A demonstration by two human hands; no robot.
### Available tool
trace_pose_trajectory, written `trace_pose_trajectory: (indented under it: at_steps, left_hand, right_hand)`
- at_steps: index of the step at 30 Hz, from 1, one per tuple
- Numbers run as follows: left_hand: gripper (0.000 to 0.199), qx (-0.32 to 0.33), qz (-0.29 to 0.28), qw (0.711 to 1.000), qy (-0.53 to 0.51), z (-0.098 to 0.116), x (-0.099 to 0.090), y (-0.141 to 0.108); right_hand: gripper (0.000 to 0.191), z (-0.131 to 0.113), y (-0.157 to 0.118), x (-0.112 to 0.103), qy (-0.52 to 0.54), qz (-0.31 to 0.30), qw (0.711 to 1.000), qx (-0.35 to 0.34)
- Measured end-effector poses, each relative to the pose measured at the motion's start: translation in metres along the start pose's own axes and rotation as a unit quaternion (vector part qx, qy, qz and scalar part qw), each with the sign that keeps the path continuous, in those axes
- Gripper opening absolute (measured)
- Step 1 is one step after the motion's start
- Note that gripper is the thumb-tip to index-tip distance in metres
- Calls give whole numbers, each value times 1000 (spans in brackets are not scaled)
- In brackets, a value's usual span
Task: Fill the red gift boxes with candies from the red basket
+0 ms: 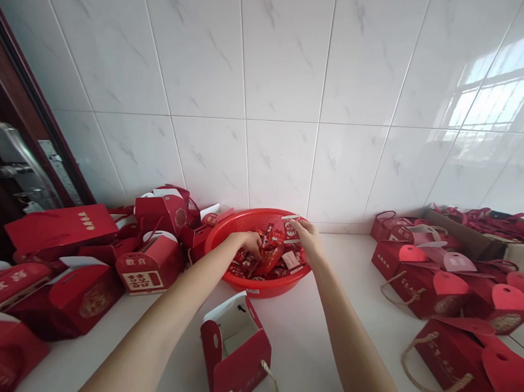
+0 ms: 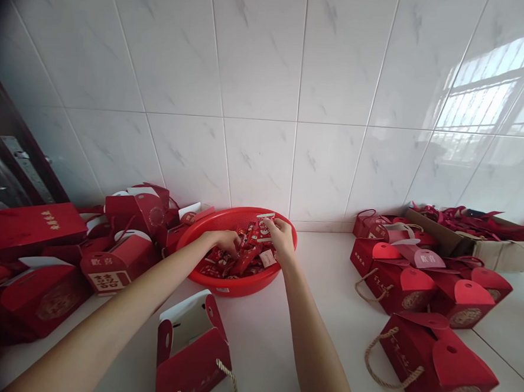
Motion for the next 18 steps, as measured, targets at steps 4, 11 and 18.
trace_pose_trajectory:
  at_steps: [4, 11, 18]
  left_hand:
    - [18, 15, -22, 1000, -17, -2, 1, 2]
    - [17, 47, 4, 994, -100, -11, -7, 2]
    - [25, 126, 92, 958, -241, -4, -21, -7]
  right_hand:
    - [27, -2, -2, 0, -14, 4, 1000, 3]
    - [30, 1, 0, 0, -6, 7, 1000, -3]
    - [29, 5, 5, 0, 10, 8, 1000, 3]
Point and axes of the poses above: each hand's wrist, its own y-axis towards the middle knuckle, its own x-axis out of the palm, z = x × y, the point moved 3 cm from there along y, towards the middle knuckle, and after that the axes turned 3 degrees about -z, right-handed, at the moved point
